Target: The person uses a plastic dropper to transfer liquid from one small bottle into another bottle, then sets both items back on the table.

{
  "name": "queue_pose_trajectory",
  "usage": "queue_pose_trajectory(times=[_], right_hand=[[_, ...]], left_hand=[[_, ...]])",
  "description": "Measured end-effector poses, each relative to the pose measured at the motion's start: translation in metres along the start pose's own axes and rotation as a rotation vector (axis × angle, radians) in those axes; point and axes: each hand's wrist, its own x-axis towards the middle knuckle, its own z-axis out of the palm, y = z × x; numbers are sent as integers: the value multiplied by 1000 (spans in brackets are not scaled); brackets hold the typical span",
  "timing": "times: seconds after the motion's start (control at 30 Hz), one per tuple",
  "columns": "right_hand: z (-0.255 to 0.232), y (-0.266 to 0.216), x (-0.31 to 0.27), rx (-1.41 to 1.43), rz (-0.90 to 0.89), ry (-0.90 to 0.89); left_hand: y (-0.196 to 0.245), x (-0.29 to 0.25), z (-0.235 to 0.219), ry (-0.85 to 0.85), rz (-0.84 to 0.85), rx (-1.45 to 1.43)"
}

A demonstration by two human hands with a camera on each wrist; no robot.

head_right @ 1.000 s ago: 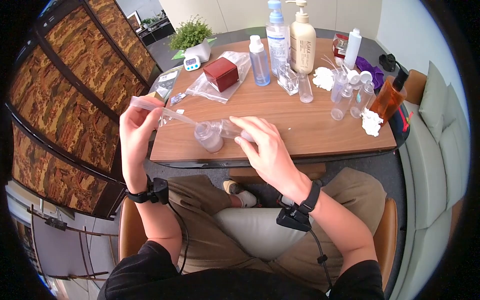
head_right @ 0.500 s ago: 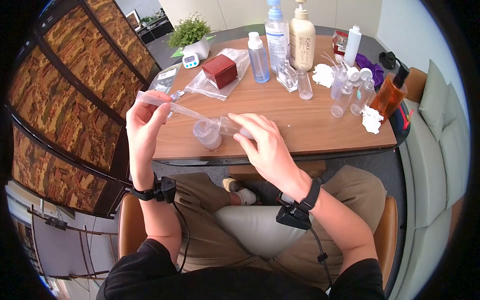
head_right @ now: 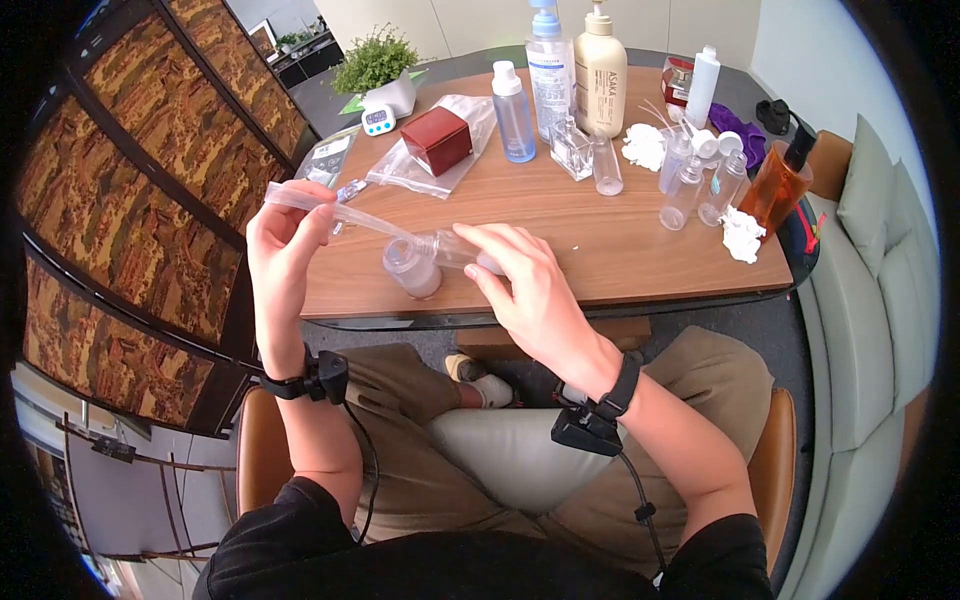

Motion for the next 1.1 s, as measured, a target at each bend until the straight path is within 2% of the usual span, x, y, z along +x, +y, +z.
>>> queue_pose_trajectory(times=[0.2,0.47,0.53,0.73,0.8,1.1], right_hand=[[1,1,-1,-4,-6,9],[1,1,0,-11,-9,10],[1,1,0,-7,-6,7],[0,1,0,-16,-22,14],[0,1,-1,-15,-19,13],[0,0,-1,-2,-6,6]], left_hand=[[1,0,-7,91,33,-57],[-4,2,-9,80,32,27],[-6,2,-6,1,-20,54],[-8,1,4,-79,-79,132],[-8,1,2,-222,-198,283],[-3,1,10,-274,-176,384]])
